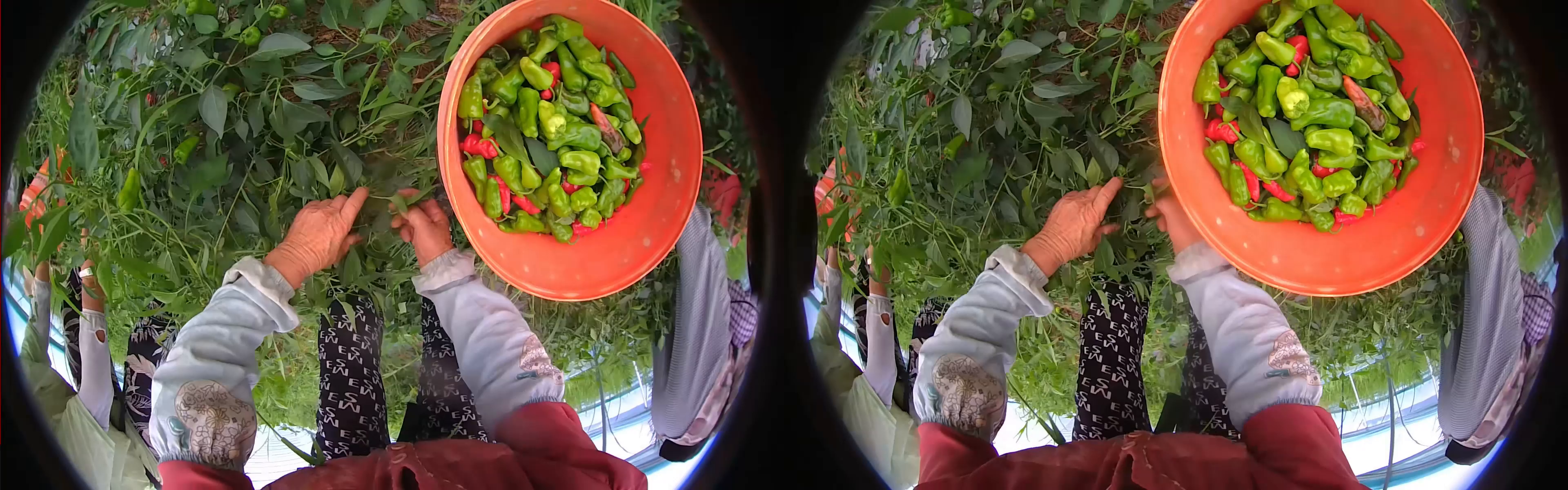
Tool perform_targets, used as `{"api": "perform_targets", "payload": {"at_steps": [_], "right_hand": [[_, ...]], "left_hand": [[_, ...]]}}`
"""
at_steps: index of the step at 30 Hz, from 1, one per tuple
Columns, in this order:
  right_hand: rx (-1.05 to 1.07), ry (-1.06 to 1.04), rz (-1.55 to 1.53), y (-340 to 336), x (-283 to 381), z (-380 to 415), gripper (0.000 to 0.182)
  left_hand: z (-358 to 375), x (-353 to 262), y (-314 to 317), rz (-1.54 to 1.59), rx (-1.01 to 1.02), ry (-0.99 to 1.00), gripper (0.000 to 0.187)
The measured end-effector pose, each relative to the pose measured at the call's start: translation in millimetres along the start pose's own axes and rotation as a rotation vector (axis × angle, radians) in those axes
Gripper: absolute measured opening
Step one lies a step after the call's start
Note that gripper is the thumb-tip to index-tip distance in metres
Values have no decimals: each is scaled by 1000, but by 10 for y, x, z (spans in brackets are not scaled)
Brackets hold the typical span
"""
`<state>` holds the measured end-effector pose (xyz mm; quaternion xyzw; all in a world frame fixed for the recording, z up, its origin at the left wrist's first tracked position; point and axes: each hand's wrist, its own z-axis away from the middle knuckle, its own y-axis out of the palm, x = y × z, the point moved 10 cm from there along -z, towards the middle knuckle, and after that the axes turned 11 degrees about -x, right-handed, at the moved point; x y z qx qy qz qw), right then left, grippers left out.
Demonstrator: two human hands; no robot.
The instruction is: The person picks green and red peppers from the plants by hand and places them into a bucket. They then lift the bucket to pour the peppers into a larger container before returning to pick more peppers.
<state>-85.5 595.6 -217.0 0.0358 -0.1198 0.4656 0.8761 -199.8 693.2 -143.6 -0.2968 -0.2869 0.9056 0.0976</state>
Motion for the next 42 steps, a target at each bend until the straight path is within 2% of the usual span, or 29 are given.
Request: {"api": "perform_targets", "payload": {"at_steps": [4, 6, 7, 10, 11, 13, 15, 17, 18, 19, 21, 23, 25, 27, 29, 31, 33, 35, 37, 42], "right_hand": [[180, 99, -153, 198, -41, 494, 22], [223, 112, -195, 264, -19, 643, 23], [203, 119, -207, 267, 32, 708, 23], [199, 102, -193, 210, 12, 767, 21], [209, 75, -160, 204, 28, 791, 21], [180, 71, -152, 142, 55, 943, 15], [477, -47, -32, 367, 203, 1332, 12], [537, -23, -57, 469, 278, 1513, 13], [521, 64, -91, 476, 265, 1508, 15], [508, 147, -122, 477, 244, 1484, 17], [514, 83, -123, 444, 249, 1366, 19], [473, 79, -81, 398, 245, 1320, 18], [468, 71, -103, 402, 267, 1342, 17], [424, 81, -62, 400, 261, 1346, 16], [425, 61, -33, 412, 246, 1359, 16], [426, 37, -4, 450, 251, 1390, 16], [426, 20, 3, 478, 270, 1405, 16], [429, -6, 14, 478, 259, 1408, 16], [418, -44, 47, 472, 306, 1403, 16], [368, -23, 31, 479, 436, 1465, 17]], "left_hand": [[-174, -97, 118, 1, 152, -62, 69], [-193, -134, 361, -58, 209, 57, 53], [-174, -120, 380, -73, 211, 50, 53], [-77, -275, 361, -216, 214, 190, 34], [-84, -274, 365, -226, 217, 186, 34], [-101, -218, 405, -294, 266, 150, 32], [-167, -24, 421, -251, 267, 77, 36], [-213, 18, 274, -121, 228, -76, 40], [-223, -154, 90, -26, 125, 59, 40], [-204, -162, -17, -34, 128, 57, 40], [-239, -426, -856, 171, -253, 177, 35], [-156, -204, -1487, 82, -554, 135, 30], [-45, 173, -1957, -271, -659, -57, 23], [-22, 751, -1935, -713, -325, -237, 21], [35, 1094, -1881, -955, -159, -300, 17], [76, 1319, -1768, -1019, -108, -268, 20], [65, 1441, -1567, -1161, 43, -179, 23], [38, 1517, -1551, -1210, 115, -215, 26], [108, 1605, -1532, -1226, 348, -334, 26], [333, 1418, -1669, -962, 154, -229, 29]]}}
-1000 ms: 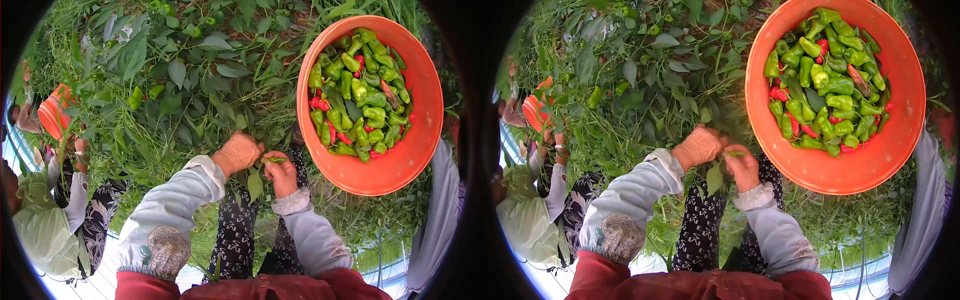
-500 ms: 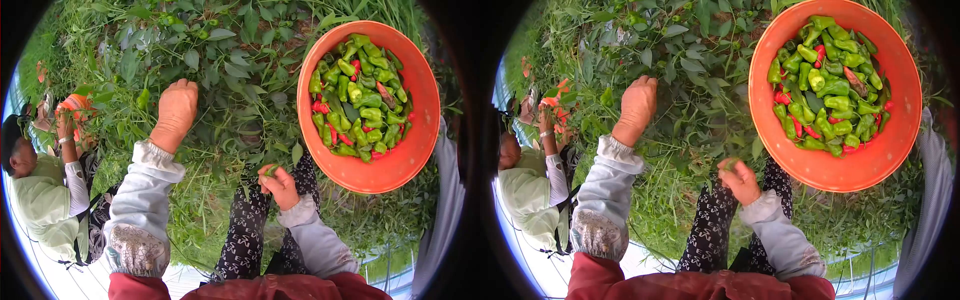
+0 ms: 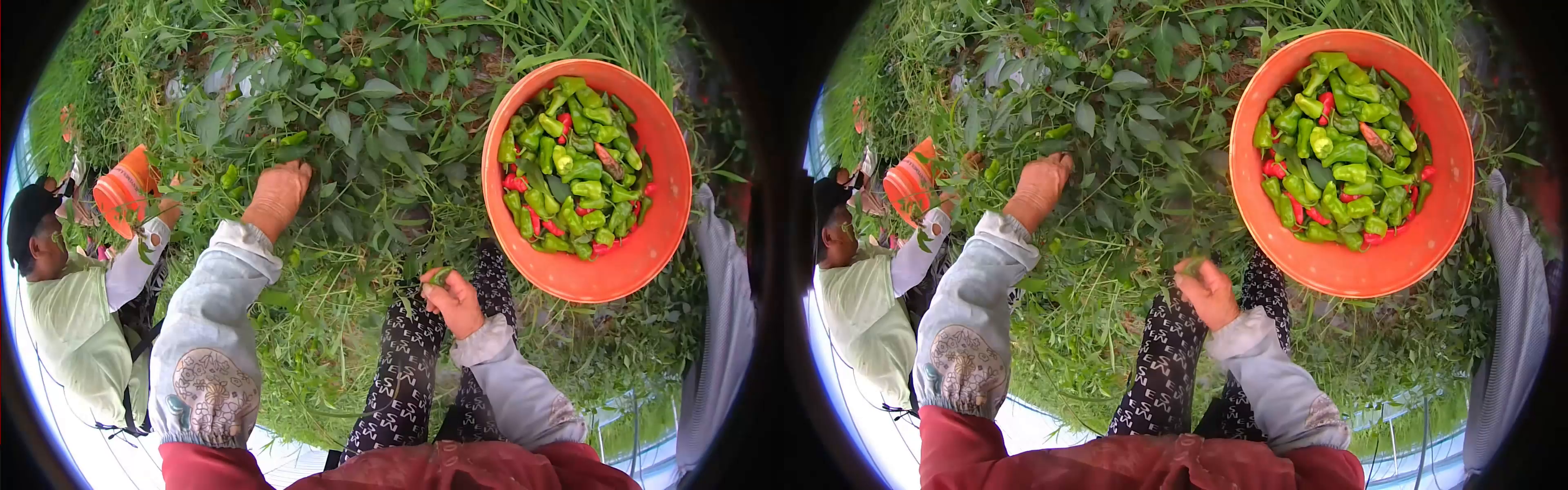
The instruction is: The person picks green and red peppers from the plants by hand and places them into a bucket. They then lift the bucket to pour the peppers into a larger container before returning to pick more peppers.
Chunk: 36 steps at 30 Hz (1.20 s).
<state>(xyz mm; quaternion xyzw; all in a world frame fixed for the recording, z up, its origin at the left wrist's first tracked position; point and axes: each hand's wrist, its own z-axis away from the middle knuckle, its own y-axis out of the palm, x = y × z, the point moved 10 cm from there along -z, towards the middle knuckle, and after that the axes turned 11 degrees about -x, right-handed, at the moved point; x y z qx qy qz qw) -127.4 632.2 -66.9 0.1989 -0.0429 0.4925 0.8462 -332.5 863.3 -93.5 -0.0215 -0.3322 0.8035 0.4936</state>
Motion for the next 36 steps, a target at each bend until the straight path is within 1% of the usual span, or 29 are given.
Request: {"api": "perform_targets", "payload": {"at_steps": [2, 3, 5, 6, 7, 9, 10, 11, 13, 14, 15, 17, 18, 19, 20, 21, 22, 23, 24, 25, 27, 28, 29, 30, 31, 33, 34, 35, 36], "right_hand": [[-22, -4, 3, 30, 100, 53, 17], [-37, 3, 3, 43, 145, 86, 17], [-55, 1, 12, 88, 262, 174, 17], [-70, 7, 7, 107, 317, 244, 17], [-85, 10, 1, 122, 369, 314, 17], [-91, 2, 11, 139, 414, 435, 17], [-99, 22, -3, 159, 422, 497, 18], [-103, 43, -21, 188, 418, 546, 18], [-101, 31, -52, 275, 471, 573, 17], [-69, 26, -69, 359, 511, 557, 16], [-42, 27, -85, 444, 530, 548, 16], [-16, -3, -38, 581, 605, 538, 14], [38, -19, -29, 675, 633, 550, 13], [93, -38, -17, 757, 649, 541, 12], [131, -73, -13, 797, 618, 526, 11], [134, -61, -11, 783, 558, 503, 11], [143, -75, 78, 764, 501, 472, 11], [150, -90, 167, 725, 442, 427, 11], [140, -55, 118, 659, 356, 382, 13], [145, -38, 117, 588, 293, 339, 13], [145, -44, 68, 431, 205, 221, 13], [158, -19, 27, 365, 218, 186, 14], [168, -59, 50, 288, 203, 125, 13], [158, -55, 36, 217, 210, 92, 13], [152, -57, 26, 159, 256, 53, 13], [160, -51, -14, 79, 309, -13, 13], [159, -45, -42, 51, 326, -39, 13], [168, -43, -52, 45, 361, -67, 13], [187, -60, -31, 59, 415, -83, 12]], "left_hand": [[119, 87, -223, 152, -140, -31, 31], [186, 113, -277, 155, -149, -33, 31], [311, 189, -504, 393, -264, -93, 27], [360, 285, -596, 487, -301, -170, 21], [405, 363, -660, 490, -310, -172, 21], [536, 731, -925, 749, -454, -380, 19], [617, 914, -805, 955, -310, -574, 16], [670, 957, -797, 955, -313, -572, 16], [830, 1153, -788, 1004, -506, -582, 15], [826, 1124, -806, 888, -490, -544, 14], [795, 1102, -765, 889, -492, -540, 14], [576, 755, -940, 519, -545, -241, 15], [378, 570, -889, 361, -383, -162, 20], [190, 487, -920, 366, -379, -158, 20], [-9, 304, -864, 175, -280, -46, 21], [-134, 166, -716, -14, -173, 65, 23], [-217, 135, -631, -9, -164, 66, 23], [-317, 116, -556, -200, -200, 48, 24], [-427, 77, -488, -391, -230, 32, 26], [-550, 185, -247, -238, 74, -15, 28], [-606, 305, -12, -179, -1, -48, 32], [-539, 348, 0, -60, 27, -75, 33], [-473, 452, -109, 54, 52, -115, 33], [-368, 496, -313, 246, -2, -150, 36], [-261, 563, -320, 231, 5, -156, 36], [-89, 727, -523, 595, -152, -251, 40], [-4, 768, -514, 682, -83, -346, 39], [53, 778, -514, 669, -78, -349, 39], [89, 799, -576, 685, -150, -305, 36]]}}
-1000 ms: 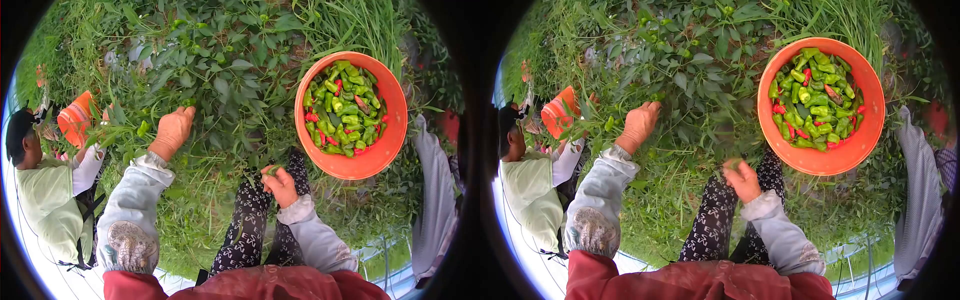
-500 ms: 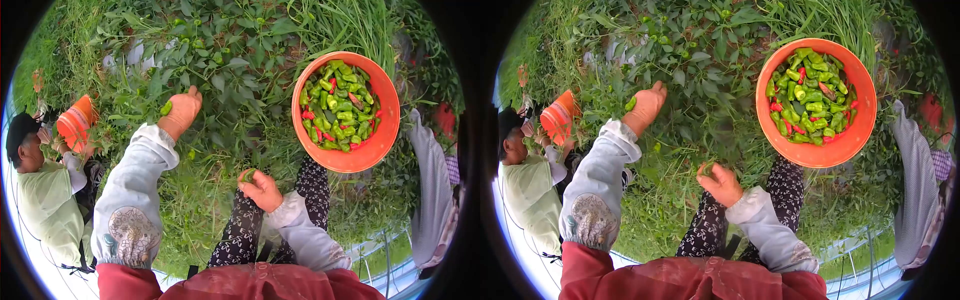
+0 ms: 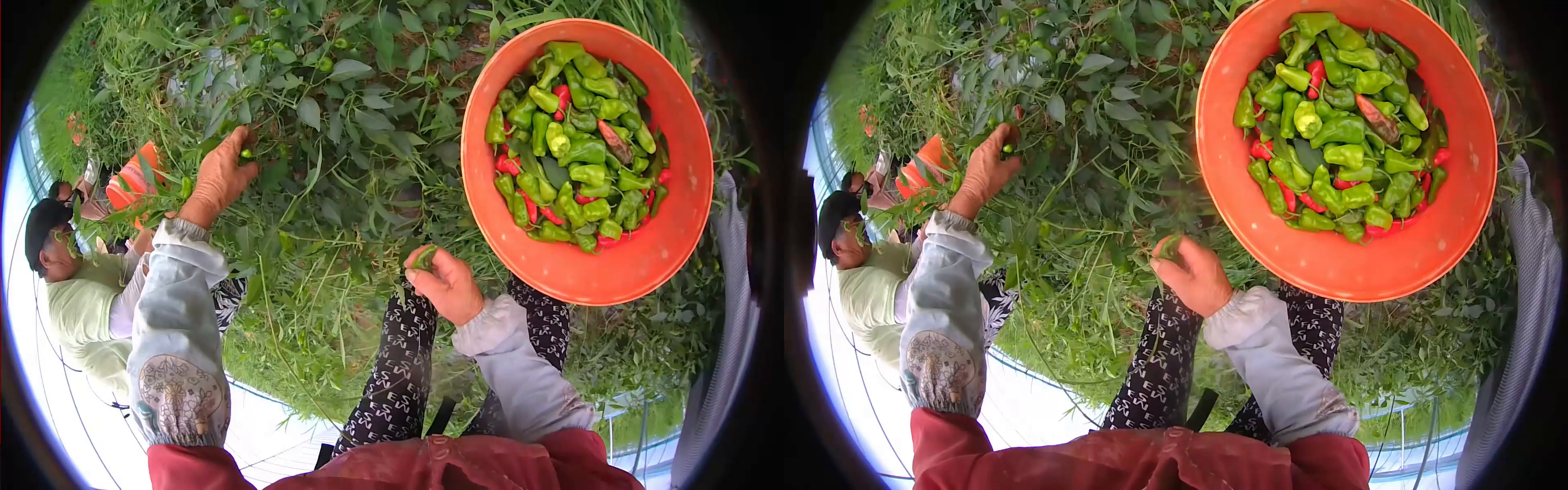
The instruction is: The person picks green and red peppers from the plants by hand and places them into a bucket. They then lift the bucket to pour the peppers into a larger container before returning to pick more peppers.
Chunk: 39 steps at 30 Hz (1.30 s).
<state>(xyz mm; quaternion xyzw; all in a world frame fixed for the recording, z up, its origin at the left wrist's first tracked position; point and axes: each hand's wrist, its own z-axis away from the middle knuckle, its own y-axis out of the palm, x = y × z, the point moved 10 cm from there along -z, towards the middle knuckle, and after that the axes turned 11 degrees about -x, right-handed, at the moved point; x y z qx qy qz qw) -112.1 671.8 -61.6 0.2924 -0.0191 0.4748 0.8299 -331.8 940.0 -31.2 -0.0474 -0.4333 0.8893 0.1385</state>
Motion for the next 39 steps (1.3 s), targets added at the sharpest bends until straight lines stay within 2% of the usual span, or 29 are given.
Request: {"api": "perform_targets", "payload": {"at_steps": [1, 2, 5, 7, 9, 10, 11, 13, 15, 17, 19, 23, 25, 27, 29, 30, 32, 33, 35, 36, 37, 39], "right_hand": [[19, -18, 23, 5, 43, -12, 12], [25, -23, 15, -7, 71, -27, 12], [41, -31, -17, -20, 76, -23, 12], [87, -99, 5, 8, 45, -20, 12], [110, -124, -69, 50, 156, 8, 12], [131, -131, -141, 74, 212, 45, 13], [136, -133, -140, 62, 246, 63, 13], [162, -157, 35, 44, 292, 75, 14], [159, -175, 38, 2, 307, 94, 14], [154, -184, 27, -33, 309, 119, 15], [142, -159, 97, -95, 320, 150, 14], [130, -170, 32, -135, 209, 158, 15], [118, -170, 19, -144, 200, 158, 15], [117, -159, 37, -146, 197, 157, 16], [115, -156, 38, -145, 174, 147, 16], [112, -158, 34, -140, 173, 134, 16], [104, -144, -11, -122, 182, 120, 16], [92, -127, -60, -118, 186, 112, 16], [116, -67, -65, -92, 162, 115, 16], [128, -9, -76, -70, 132, 108, 15], [141, -13, -68, -31, 165, 108, 15], [134, 59, -116, 1, 170, 113, 17]], "left_hand": [[24, -51, -63, 29, -49, 64, 34], [49, -52, -129, -42, -89, 27, 25], [190, -87, -291, -94, -101, -69, 21], [250, -261, -328, -145, -117, -58, 23], [228, -542, -258, -186, -82, -13, 26], [169, -721, -244, -249, -137, 113, 26], [89, -709, -141, -251, -140, 110, 26], [-62, -699, 288, -402, 16, 209, 23], [-225, -768, 474, -456, 48, 162, 22], [-395, -606, 753, -517, 94, 118, 27], [-657, -385, 891, -316, -153, 77, 36], [-939, -215, 1158, -234, -128, -46, 32], [-1123, 183, 1516, -247, -45, -116, 33], [-1104, 220, 1601, -343, -19, -61, 33], [-1094, 297, 1595, -262, -14, -63, 34], [-1055, 205, 1447, -262, -19, -70, 34], [-937, 25, 1107, -6, -103, -172, 37], [-869, -8, 1054, -7, -110, -181, 37], [-598, 239, 1005, 633, -230, -602, 41], [-497, 205, 1005, 799, -186, -670, 47], [-439, 195, 959, 801, -201, -675, 47], [-334, 126, 1050, 1015, -135, -728, 47]]}}
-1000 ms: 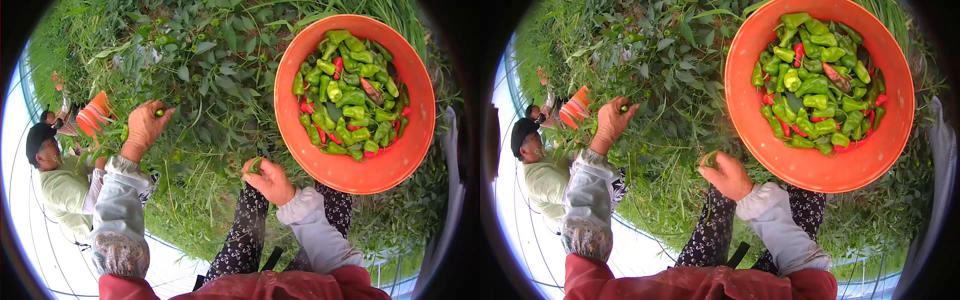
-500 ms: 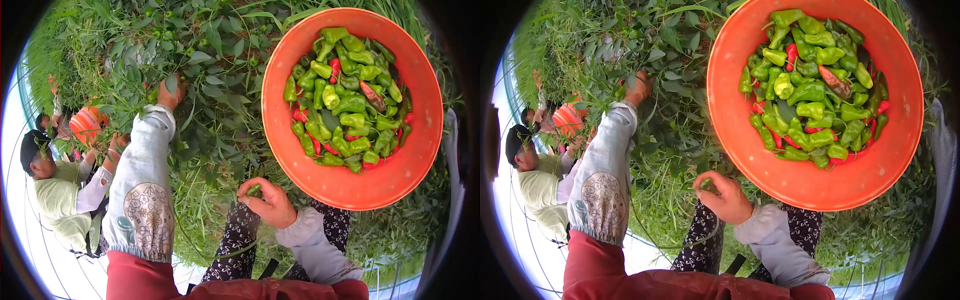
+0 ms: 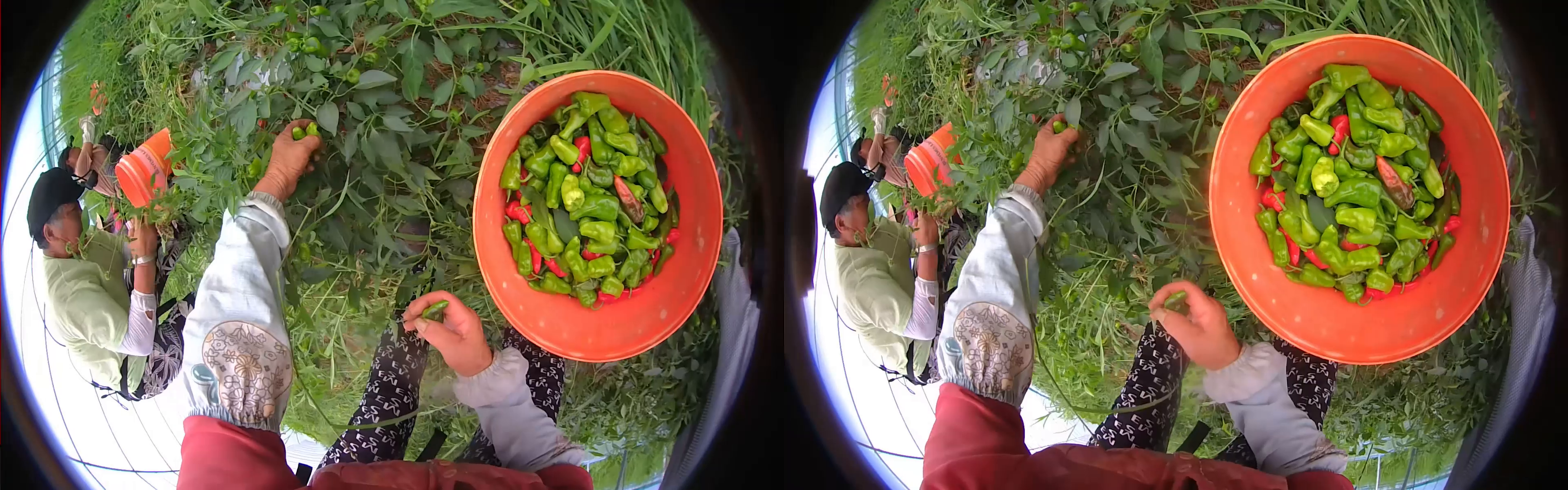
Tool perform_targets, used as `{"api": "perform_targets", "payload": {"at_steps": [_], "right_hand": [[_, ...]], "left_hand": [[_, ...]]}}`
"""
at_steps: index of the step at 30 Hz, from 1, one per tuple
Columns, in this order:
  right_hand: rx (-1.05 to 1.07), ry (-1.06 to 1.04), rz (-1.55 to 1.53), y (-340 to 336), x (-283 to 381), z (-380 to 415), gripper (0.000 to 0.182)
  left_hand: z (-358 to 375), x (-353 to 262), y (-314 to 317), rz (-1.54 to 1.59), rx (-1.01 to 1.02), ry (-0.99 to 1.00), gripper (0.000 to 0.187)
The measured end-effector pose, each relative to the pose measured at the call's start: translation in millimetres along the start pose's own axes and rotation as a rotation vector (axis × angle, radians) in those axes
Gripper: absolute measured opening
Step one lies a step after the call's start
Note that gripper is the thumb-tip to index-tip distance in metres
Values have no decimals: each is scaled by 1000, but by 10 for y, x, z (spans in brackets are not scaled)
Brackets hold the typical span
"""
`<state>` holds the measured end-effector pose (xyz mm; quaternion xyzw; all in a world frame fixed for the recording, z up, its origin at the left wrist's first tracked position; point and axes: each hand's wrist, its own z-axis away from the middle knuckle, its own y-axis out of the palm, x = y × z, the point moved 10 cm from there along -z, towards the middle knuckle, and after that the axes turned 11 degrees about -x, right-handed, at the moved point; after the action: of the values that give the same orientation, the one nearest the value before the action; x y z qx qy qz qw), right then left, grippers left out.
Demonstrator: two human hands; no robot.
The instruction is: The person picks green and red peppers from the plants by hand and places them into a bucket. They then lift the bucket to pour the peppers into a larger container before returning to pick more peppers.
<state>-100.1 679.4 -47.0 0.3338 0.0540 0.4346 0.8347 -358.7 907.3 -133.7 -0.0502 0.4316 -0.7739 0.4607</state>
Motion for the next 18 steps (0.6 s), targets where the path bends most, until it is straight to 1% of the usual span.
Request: {"api": "perform_targets", "payload": {"at_steps": [1, 2, 4, 5, 6, 8, 9, 10, 12, 13, 14, 15, 16, 18], "right_hand": [[10, 3, 16, 18, 5, -7, 17], [12, 11, -1, 31, 8, -11, 17], [22, 15, -4, 55, 6, -16, 18], [11, 24, -13, 49, -16, -27, 18], [2, 35, -23, 46, -29, -40, 19], [-9, 62, -11, 54, -49, -53, 19], [-28, 85, -12, 38, -62, -71, 20], [-22, 88, 1, 52, -59, -72, 20], [-59, 6, 16, 30, 60, -83, 24], [-54, 2, 28, 37, 102, -75, 24], [23, 7, -143, 113, 177, -39, 28], [101, 13, -316, 177, 243, -1, 32], [108, 11, -308, 134, 212, 19, 32], [382, 28, -963, 153, 352, 130, 38]], "left_hand": [[43, 1, 16, -25, 42, 14, 40], [109, 8, -13, -12, 31, 8, 40], [240, 21, -22, -71, 64, 10, 34], [244, 67, -62, -113, 69, 18, 27], [207, 87, -114, -101, 57, 19, 27], [161, 190, -193, -27, 18, -44, 27], [244, 115, -161, 35, 55, -81, 24], [375, 49, -165, 46, 47, -86, 24], [930, -352, 98, 19, 247, 104, 20], [1226, -525, 180, 82, 275, 215, 19], [1545, -695, 258, 142, 302, 328, 18], [1832, -809, 359, 216, 364, 327, 20], [2065, -959, 459, 290, 426, 327, 22], [2482, -1354, 802, 208, 678, 434, 31]]}}
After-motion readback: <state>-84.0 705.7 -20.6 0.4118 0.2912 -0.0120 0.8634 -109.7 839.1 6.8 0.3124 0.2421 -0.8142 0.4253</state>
